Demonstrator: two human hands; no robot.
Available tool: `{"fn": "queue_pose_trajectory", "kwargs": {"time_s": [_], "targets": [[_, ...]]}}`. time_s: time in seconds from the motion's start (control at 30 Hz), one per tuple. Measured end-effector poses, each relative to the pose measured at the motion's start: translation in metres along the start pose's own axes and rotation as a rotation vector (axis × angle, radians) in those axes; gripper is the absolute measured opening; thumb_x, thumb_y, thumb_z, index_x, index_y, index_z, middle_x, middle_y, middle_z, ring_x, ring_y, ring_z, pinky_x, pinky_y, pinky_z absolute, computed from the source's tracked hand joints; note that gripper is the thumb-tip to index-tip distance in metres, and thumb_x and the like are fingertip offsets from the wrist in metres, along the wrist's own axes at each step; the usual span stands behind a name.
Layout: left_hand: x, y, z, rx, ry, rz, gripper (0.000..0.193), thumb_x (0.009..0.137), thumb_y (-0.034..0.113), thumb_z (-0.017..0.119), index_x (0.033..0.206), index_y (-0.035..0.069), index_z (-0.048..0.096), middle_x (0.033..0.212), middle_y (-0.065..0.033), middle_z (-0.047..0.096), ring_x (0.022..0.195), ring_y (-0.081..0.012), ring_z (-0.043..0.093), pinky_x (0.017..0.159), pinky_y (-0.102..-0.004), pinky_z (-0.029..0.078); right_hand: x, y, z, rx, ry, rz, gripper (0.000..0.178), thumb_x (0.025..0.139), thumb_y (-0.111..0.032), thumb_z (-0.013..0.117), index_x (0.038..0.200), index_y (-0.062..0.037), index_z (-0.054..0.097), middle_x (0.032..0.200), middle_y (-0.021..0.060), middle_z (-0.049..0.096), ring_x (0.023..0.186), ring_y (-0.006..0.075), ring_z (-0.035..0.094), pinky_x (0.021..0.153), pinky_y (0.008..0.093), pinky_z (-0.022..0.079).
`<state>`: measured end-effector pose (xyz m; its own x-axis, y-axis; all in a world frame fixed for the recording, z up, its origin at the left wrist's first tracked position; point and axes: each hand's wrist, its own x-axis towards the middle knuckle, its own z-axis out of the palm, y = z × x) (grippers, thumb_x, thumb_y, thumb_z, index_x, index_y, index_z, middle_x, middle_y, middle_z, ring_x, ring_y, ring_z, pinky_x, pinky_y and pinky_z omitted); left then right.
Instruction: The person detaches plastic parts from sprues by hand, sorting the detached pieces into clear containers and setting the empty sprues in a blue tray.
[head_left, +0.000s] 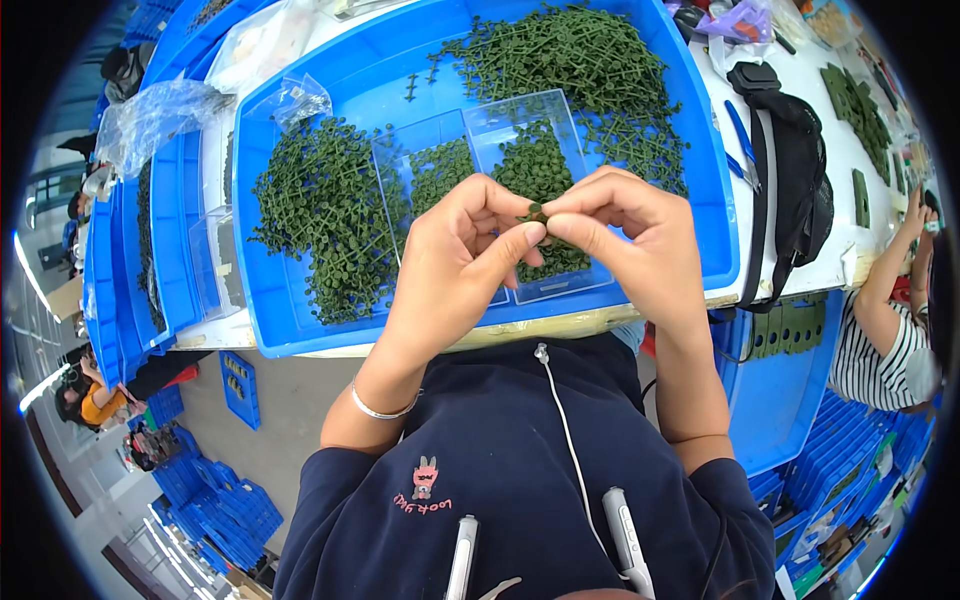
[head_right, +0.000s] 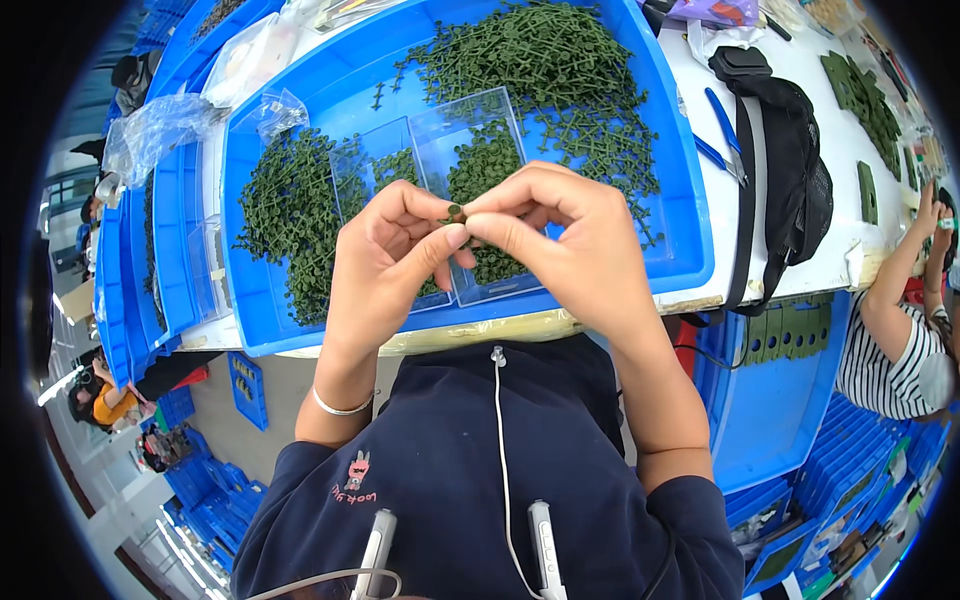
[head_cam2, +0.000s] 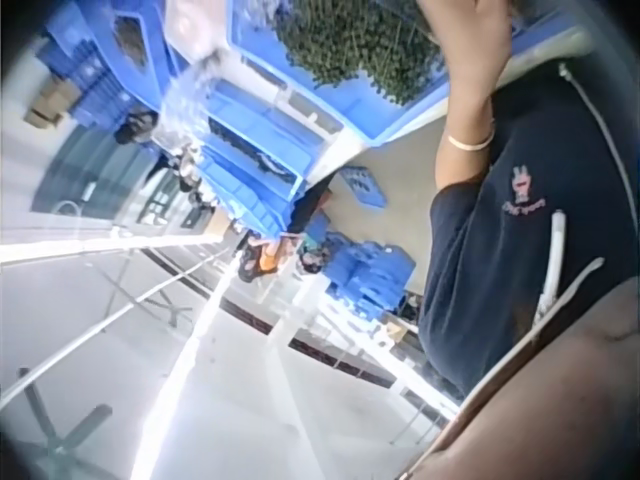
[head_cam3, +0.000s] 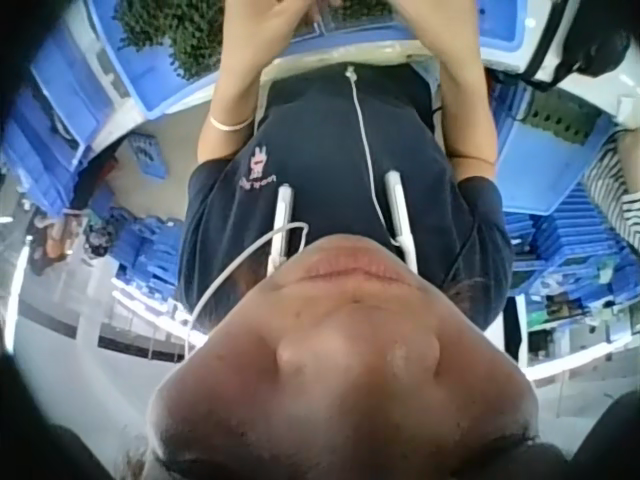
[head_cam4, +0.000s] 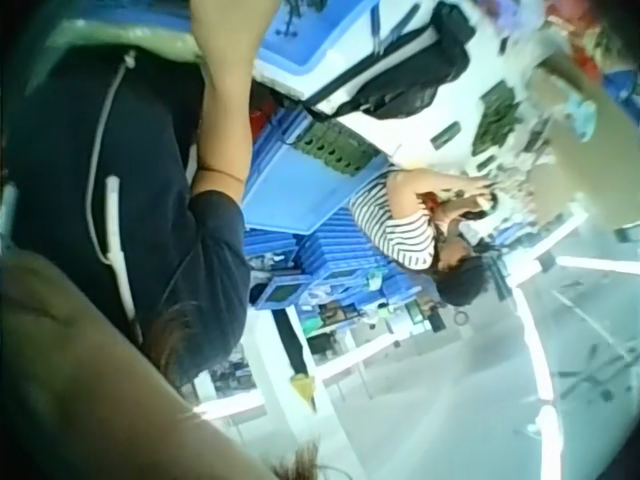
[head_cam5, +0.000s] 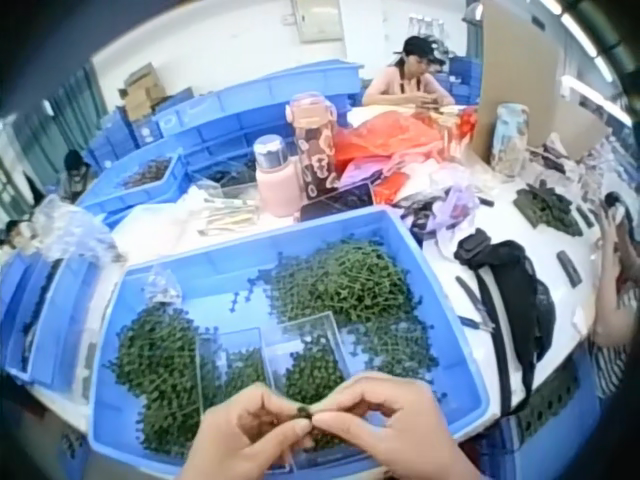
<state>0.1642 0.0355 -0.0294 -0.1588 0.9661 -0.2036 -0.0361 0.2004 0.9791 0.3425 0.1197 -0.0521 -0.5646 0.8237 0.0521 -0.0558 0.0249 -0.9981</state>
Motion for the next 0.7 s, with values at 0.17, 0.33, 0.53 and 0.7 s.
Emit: {"fn": "queue_pose_trajectory", "kwargs": {"time_s": [0.17, 0.33, 0.53, 0.7], "targets": [[0.001, -0.001, 0.004, 0.249, 0.054, 0.115, 0.011, 0.097, 0.001, 0.069, 0.104, -0.001, 0.060, 0.095, -0.0088, 0.070, 0.079, -0.0116, 0.069, 0.061, -0.0220, 0.052, 0.001, -0.004, 0.008, 0.121, 0.062, 0.160, 0.014, 0.097, -0.013, 0.072, 0.099, 0.0007, 0.074, 0.087, 0.0036, 0.073, 0.079, 0.0088, 0.066, 0.070, 0.0233, 0.052], [-0.002, -0.004, 0.005, 0.180, 0.079, 0.180, 0.011, 0.097, 0.000, 0.069, 0.104, -0.001, 0.061, 0.097, -0.0085, 0.069, 0.081, -0.0117, 0.068, 0.062, -0.0224, 0.052, 0.008, -0.003, 0.010, 0.227, 0.153, 0.151, 0.016, 0.100, -0.016, 0.069, 0.100, -0.0003, 0.073, 0.085, 0.0025, 0.072, 0.078, 0.0075, 0.066, 0.066, 0.0234, 0.051], [0.002, 0.000, -0.005, -0.067, 0.164, 0.062, 0.028, 0.098, 0.002, 0.066, 0.124, -0.006, 0.065, 0.098, -0.0132, 0.072, 0.080, -0.0164, 0.070, 0.062, -0.0242, 0.054, 0.008, -0.008, 0.010, -0.188, 0.120, 0.018, 0.017, 0.093, -0.005, 0.070, 0.109, -0.0032, 0.075, 0.093, 0.0041, 0.071, 0.085, 0.0106, 0.068, 0.068, 0.0251, 0.052], [0.004, -0.003, -0.016, -0.339, 0.167, -0.009, 0.022, 0.098, 0.001, 0.065, 0.119, -0.006, 0.063, 0.104, -0.0221, 0.074, 0.088, -0.0229, 0.074, 0.067, -0.0294, 0.061, 0.006, -0.008, 0.010, -0.159, 0.087, -0.042, 0.019, 0.094, -0.003, 0.070, 0.112, 0.0003, 0.074, 0.104, 0.0058, 0.068, 0.091, 0.0117, 0.067, 0.074, 0.0236, 0.053]]}}
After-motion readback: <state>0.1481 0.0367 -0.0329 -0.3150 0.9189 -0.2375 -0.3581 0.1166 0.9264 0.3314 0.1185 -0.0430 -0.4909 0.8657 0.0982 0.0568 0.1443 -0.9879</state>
